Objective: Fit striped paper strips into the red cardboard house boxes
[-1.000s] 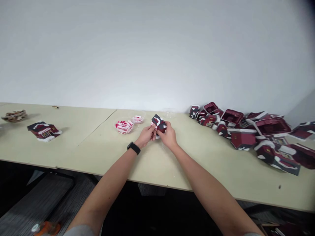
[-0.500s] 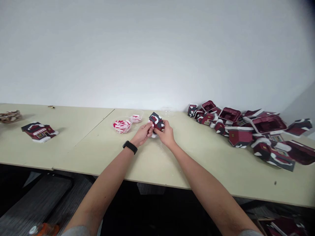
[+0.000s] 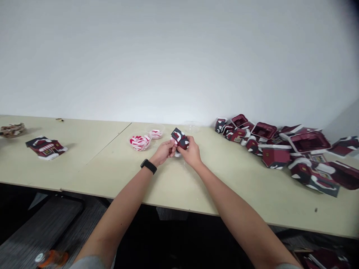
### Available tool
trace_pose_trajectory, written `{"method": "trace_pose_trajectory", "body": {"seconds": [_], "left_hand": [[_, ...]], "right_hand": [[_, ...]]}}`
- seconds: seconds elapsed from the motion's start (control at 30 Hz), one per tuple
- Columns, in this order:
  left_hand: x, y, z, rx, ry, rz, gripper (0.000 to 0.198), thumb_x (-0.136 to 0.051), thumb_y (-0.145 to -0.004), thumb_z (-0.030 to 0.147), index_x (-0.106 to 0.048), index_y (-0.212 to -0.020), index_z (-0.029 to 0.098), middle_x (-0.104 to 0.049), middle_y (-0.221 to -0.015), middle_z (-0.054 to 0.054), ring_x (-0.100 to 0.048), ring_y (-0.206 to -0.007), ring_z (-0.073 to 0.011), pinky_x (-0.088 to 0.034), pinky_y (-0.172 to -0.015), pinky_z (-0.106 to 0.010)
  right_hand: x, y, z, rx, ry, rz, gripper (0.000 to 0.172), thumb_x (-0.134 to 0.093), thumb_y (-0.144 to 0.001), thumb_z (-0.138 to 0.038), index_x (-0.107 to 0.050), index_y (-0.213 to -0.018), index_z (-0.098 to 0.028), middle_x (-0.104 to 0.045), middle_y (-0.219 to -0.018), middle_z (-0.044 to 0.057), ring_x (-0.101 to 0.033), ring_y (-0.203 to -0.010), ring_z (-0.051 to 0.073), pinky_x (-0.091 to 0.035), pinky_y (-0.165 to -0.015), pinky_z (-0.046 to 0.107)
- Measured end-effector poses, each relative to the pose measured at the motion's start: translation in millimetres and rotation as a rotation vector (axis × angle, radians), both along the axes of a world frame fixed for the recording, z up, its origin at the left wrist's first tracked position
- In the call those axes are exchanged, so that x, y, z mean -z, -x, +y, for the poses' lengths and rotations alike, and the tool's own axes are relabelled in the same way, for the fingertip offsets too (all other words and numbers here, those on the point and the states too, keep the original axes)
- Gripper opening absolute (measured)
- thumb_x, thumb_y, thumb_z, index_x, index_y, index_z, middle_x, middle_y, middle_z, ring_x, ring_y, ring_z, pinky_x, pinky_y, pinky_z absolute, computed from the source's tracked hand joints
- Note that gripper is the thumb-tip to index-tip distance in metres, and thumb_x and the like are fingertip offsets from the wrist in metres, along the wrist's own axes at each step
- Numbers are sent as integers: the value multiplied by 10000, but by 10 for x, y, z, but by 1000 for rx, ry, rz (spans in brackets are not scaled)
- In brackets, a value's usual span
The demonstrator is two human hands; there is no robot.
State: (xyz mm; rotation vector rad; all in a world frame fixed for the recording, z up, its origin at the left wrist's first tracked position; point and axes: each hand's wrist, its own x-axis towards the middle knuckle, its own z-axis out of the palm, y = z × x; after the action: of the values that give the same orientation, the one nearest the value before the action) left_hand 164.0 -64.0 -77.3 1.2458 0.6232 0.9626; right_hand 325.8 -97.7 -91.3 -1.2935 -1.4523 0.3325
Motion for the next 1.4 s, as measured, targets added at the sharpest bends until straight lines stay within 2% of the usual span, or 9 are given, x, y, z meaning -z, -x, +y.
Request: {"method": "trace_pose_trajectory", "body": {"seconds": [0.23, 0.43, 0.6, 0.7, 0.77, 0.87, 1.03, 1.23, 1.4], "left_hand": [[-21, -4, -16, -34, -11, 75, 359, -699, -909, 461, -570, -740, 172, -494, -575, 31, -407, -432, -78, -286, -437, -233], [-14, 20, -19, -93, -78, 220, 443, -649, -931, 584, -572, -738, 193, -520, -560, 24, -424, -407, -96, -254, -438, -252], [-26, 70, 48, -461, -404, 439, 427, -811, -821, 465, -538, -647, 186, -525, -607, 19, -462, -569, -115, -293, -552, -250], [-19, 89, 97, -606, -497, 413, 372, -905, -713, 361, -604, -838, 183, -630, -809, -6, -548, -742, -146, -378, -668, -249], [-18, 95, 104, -541, -486, 352, 453, -898, -722, 342, -637, -1056, 182, -696, -1093, -77, -627, -946, -190, -450, -794, -273], [-41, 98, 66, -311, -449, 265, 575, -852, -776, 363, -624, -1275, 191, -639, -1393, -143, -619, -1216, -254, -484, -963, -325], [-96, 102, -8, -101, -376, 254, 569, -852, -765, 448, -663, -1223, 167, -712, -1244, -136, -666, -1096, -269, -526, -943, -357], [-92, 117, 5, -117, -419, 269, 509, -843, -776, 428, -658, -1175, 171, -716, -1170, -110, -669, -1042, -247, -523, -925, -340], [-37, 120, 39, -150, -445, 296, 471, -835, -776, 383, -622, -1137, 170, -692, -1129, -89, -651, -1037, -235, -509, -897, -313]], "right_hand": [[-13, -12, -13, -2, 10, -12, 496, -727, -773, -406, -560, -1199, -216, -752, -1082, 86, -699, -889, 272, -535, -790, 378], [-20, -25, -12, -13, 15, -5, 497, -743, -772, -424, -564, -1187, -217, -757, -1075, 85, -703, -889, 270, -540, -799, 382], [-66, -63, -27, -26, 62, -15, 510, -784, -756, -424, -579, -1178, -225, -766, -1065, 74, -713, -894, 269, -550, -812, 389], [-79, -82, -25, -45, 81, -15, 507, -787, -764, -399, -581, -1193, -225, -766, -1047, 62, -715, -894, 264, -548, -822, 391], [-77, -98, -17, -77, 96, -5, 520, -787, -765, -383, -578, -1214, -225, -764, -1064, 62, -714, -908, 263, -547, -829, 393], [-68, -134, -6, -138, 117, -10, 540, -790, -750, -339, -575, -1233, -229, -759, -1104, 61, -711, -945, 260, -549, -842, 392], [-63, -190, -19, -230, 127, -40, 570, -790, -736, -310, -571, -1255, -222, -755, -1122, 57, -706, -978, 247, -562, -857, 382], [-84, -185, -56, -269, 146, -52, 610, -826, -767, -423, -570, -1285, -228, -752, -1182, 75, -718, -1016, 260, -570, -863, 390], [-86, -175, -48, -259, 146, -83, 592, -821, -776, -403, -575, -1283, -221, -746, -1187, 77, -712, -1022, 263, -564, -878, 400]]}}
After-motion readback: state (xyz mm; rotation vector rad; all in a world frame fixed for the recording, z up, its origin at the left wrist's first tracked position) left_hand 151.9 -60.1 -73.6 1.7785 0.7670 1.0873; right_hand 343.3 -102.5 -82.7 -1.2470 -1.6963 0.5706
